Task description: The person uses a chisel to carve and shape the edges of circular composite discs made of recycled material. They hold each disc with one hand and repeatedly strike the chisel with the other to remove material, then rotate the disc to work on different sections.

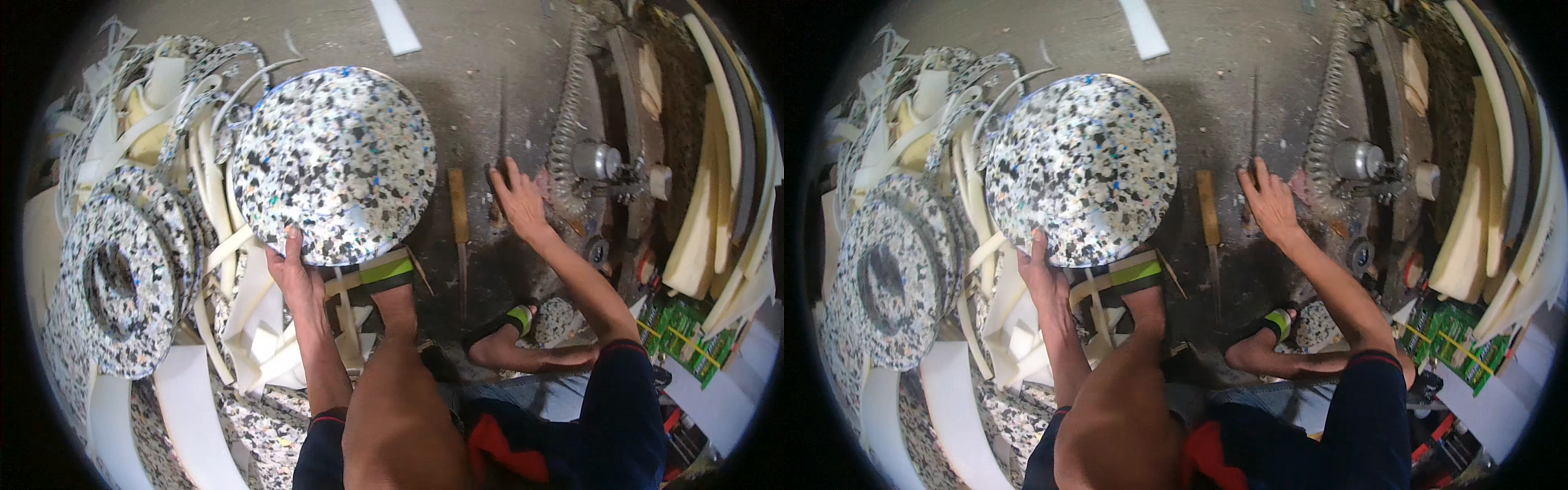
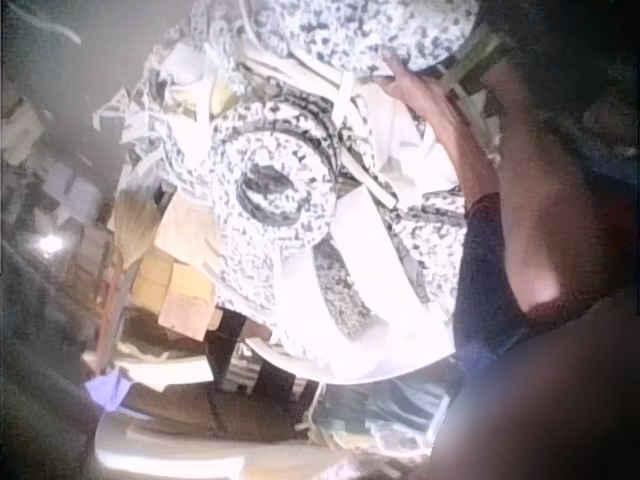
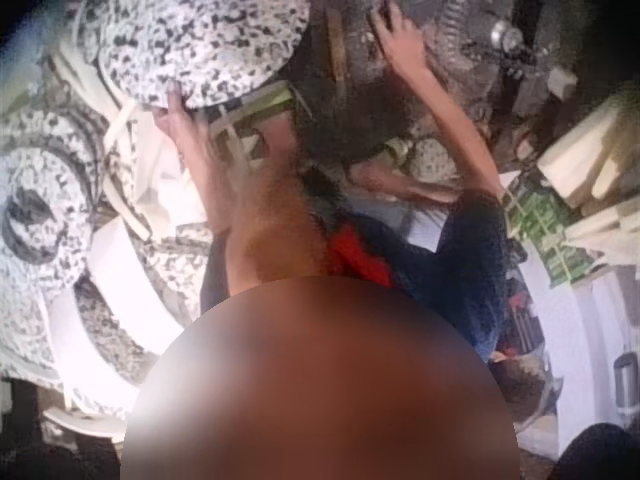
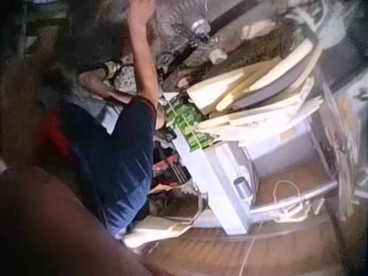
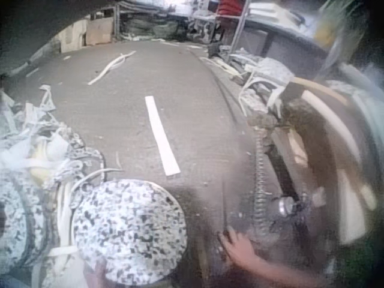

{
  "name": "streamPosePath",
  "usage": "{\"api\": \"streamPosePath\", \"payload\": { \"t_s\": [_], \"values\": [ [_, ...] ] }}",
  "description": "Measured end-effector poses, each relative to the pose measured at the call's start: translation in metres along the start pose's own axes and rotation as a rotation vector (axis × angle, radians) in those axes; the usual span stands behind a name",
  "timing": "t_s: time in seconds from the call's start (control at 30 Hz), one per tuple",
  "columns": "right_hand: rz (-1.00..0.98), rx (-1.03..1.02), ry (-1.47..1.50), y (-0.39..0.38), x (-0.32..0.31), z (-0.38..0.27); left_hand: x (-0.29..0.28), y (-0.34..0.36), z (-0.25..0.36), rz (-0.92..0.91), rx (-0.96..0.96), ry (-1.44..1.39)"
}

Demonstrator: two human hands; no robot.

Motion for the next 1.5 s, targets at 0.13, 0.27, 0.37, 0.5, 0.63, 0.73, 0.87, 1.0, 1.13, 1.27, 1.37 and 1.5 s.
{"api": "streamPosePath", "payload": {
  "t_s": [0.13,0.27,0.37,0.5,0.63,0.73,0.87,1.0,1.13,1.27,1.37,1.5],
  "values": [
    [-0.278,0.362,0.414,-0.014,-0.004,-0.032,0.013,0.025,0.040,-0.188,0.065,-0.075],
    [-0.391,0.502,0.377,-0.016,0.016,-0.066,0.022,0.098,0.100,-0.269,-0.067,0.232],
    [-0.341,0.548,0.413,-0.018,0.033,-0.075,0.074,0.158,0.141,-0.446,0.315,0.581],
    [-0.373,0.684,0.472,-0.027,0.052,-0.073,0.101,0.181,0.157,-0.113,0.704,0.352],
    [-0.436,0.710,0.496,-0.029,0.051,-0.072,0.054,0.096,0.124,0.209,0.814,0.846],
    [-0.382,0.737,0.470,-0.029,0.030,-0.060,-0.002,0.030,0.055,0.211,0.383,0.972],
    [-0.232,0.765,0.855,-0.033,-0.025,-0.037,-0.025,0.007,-0.005,0.074,0.138,0.815],
    [-0.048,0.704,1.372,-0.034,-0.111,-0.018,0.001,0.025,0.008,0.094,0.386,0.852],
    [0.203,0.425,1.381,-0.018,-0.211,-0.009,0.041,0.060,0.040,0.023,0.559,0.863],
    [0.310,0.081,1.428,0.018,-0.266,-0.029,0.076,0.058,0.020,0.061,0.507,1.252],
    [0.290,-0.065,1.443,0.052,-0.271,-0.053,0.086,0.050,0.011,0.090,0.522,1.356],
    [0.096,-0.047,1.245,0.089,-0.254,-0.076,0.087,0.050,0.012,0.042,0.541,1.326]
  ]
}}
Point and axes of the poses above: each hand's wrist, its own y-axis towards the middle knuckle, its own x-axis out of the palm, z = x × y, the point moved 6 cm from there along y, towards the middle knuckle, and after that the axes turned 2 degrees about x, right-handed, at the moved point
